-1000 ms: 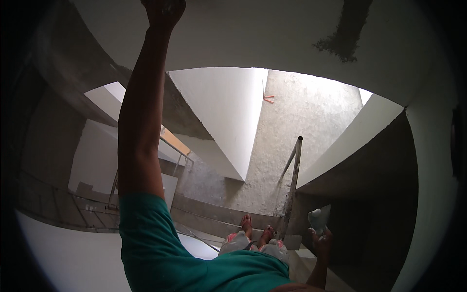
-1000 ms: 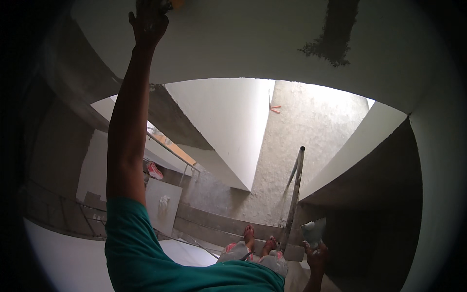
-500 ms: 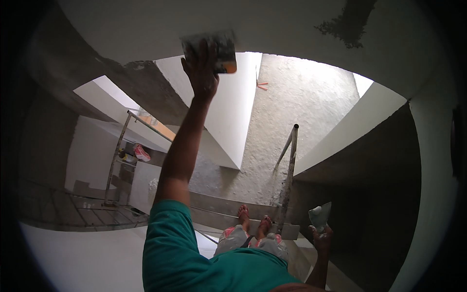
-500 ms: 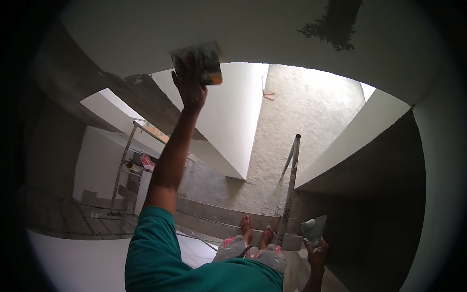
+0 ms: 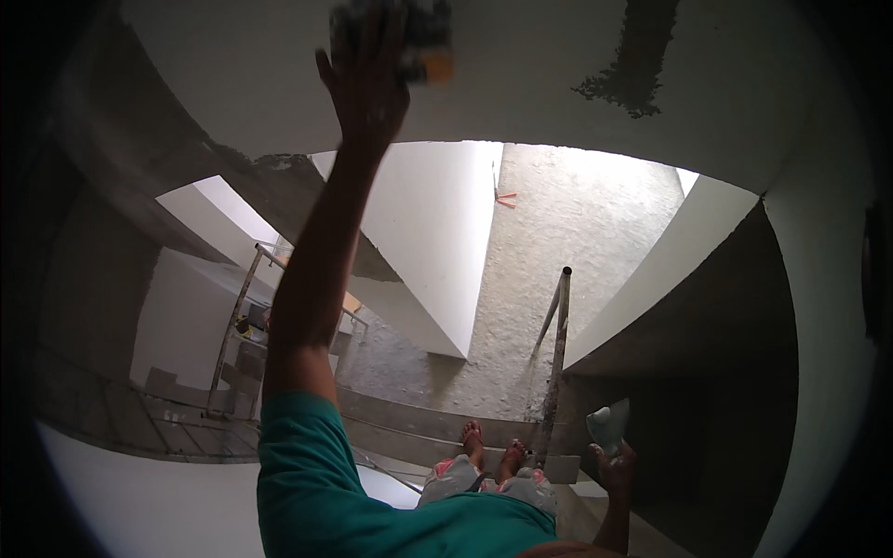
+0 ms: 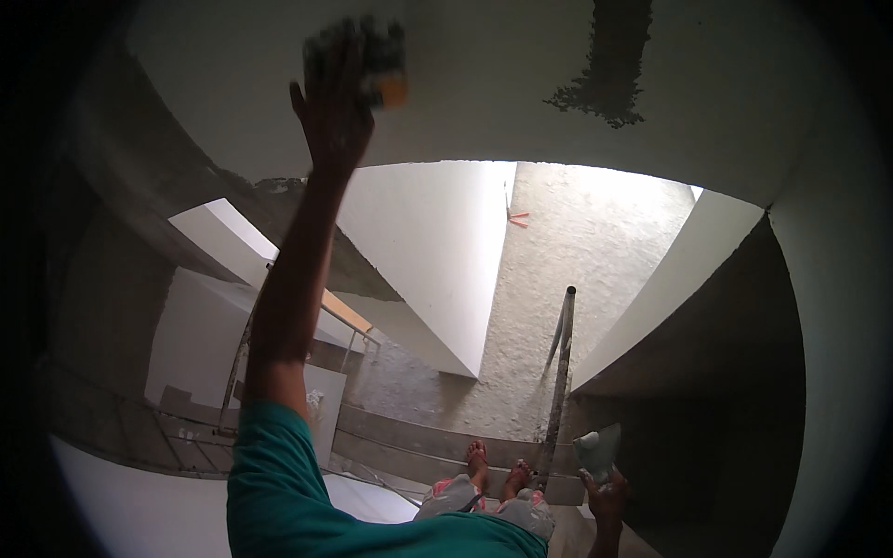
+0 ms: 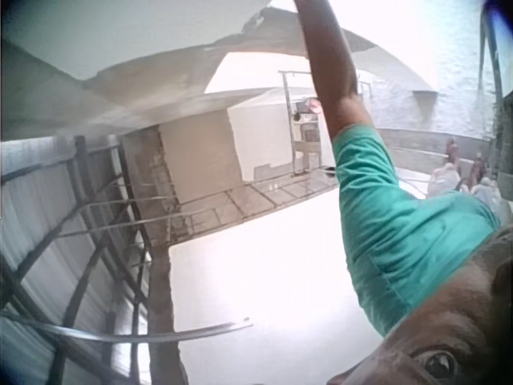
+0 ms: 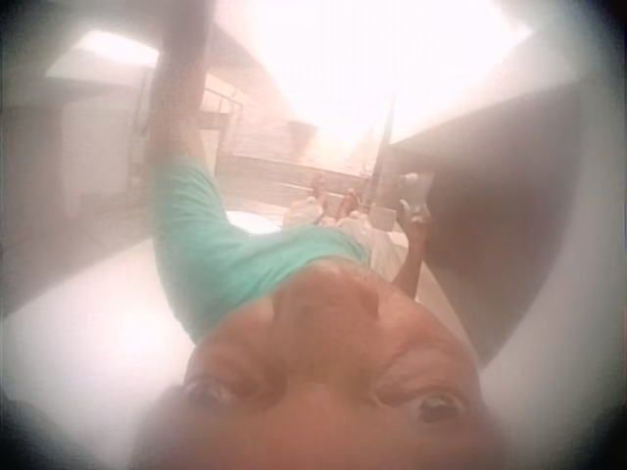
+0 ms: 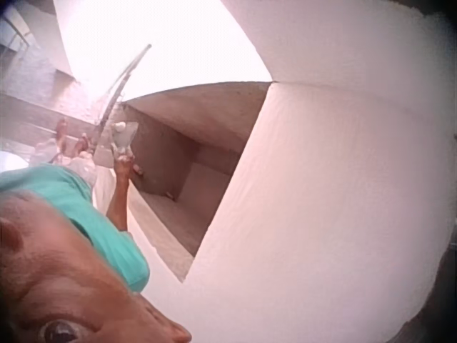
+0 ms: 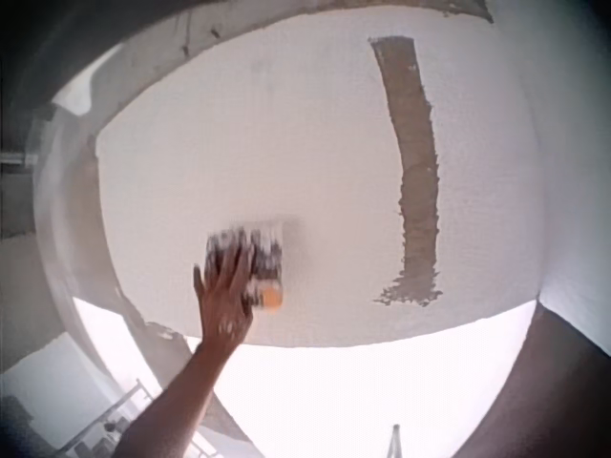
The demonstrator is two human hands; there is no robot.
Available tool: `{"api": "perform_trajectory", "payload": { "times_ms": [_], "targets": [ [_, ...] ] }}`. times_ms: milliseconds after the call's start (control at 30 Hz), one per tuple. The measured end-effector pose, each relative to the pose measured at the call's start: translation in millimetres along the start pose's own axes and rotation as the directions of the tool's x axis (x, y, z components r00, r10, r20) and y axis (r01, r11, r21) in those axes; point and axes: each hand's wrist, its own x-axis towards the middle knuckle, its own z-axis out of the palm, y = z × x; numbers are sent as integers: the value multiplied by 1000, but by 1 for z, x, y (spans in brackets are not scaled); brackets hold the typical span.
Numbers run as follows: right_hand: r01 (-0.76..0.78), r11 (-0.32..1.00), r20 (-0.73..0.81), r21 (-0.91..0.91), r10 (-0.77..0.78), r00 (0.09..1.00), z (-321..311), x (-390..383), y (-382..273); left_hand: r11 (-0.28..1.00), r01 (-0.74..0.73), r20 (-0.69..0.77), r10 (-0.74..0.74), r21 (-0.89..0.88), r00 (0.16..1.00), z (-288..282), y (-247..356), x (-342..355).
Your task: The person applies plaster to a ceiling using a trowel and hawk while standing on a ladder. They repeatedly scoop plaster from the hawk and smooth it onto the ceiling surface.
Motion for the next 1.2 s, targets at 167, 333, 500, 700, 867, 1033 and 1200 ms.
{"api": "perform_trajectory", "payload": {
  "times_ms": [167,333,500,700,867,1033,1200],
  "targets": [
    [-127,989,129,83,115,985,-19,5,-49,997,70,13,-70,32,997,-2,-15,90],
    [-169,982,165,80,154,974,-16,5,-28,998,51,57,-49,-36,997,1,-24,87],
    [-139,988,116,59,132,984,-17,6,-39,999,41,109,-40,-9,993,11,-4,38],
    [-185,966,175,182,153,973,-6,5,-3,999,54,174,-54,8,983,46,40,-95],
    [-180,954,147,242,147,978,-5,4,-2,985,154,333,-122,-73,935,55,76,-200],
    [-86,996,117,15,84,990,-10,1,2,982,147,427,-85,-115,900,26,77,-218],
    [-106,980,111,167,88,990,-15,3,-29,998,49,257,-35,-50,966,-11,51,-82]
  ]
}}
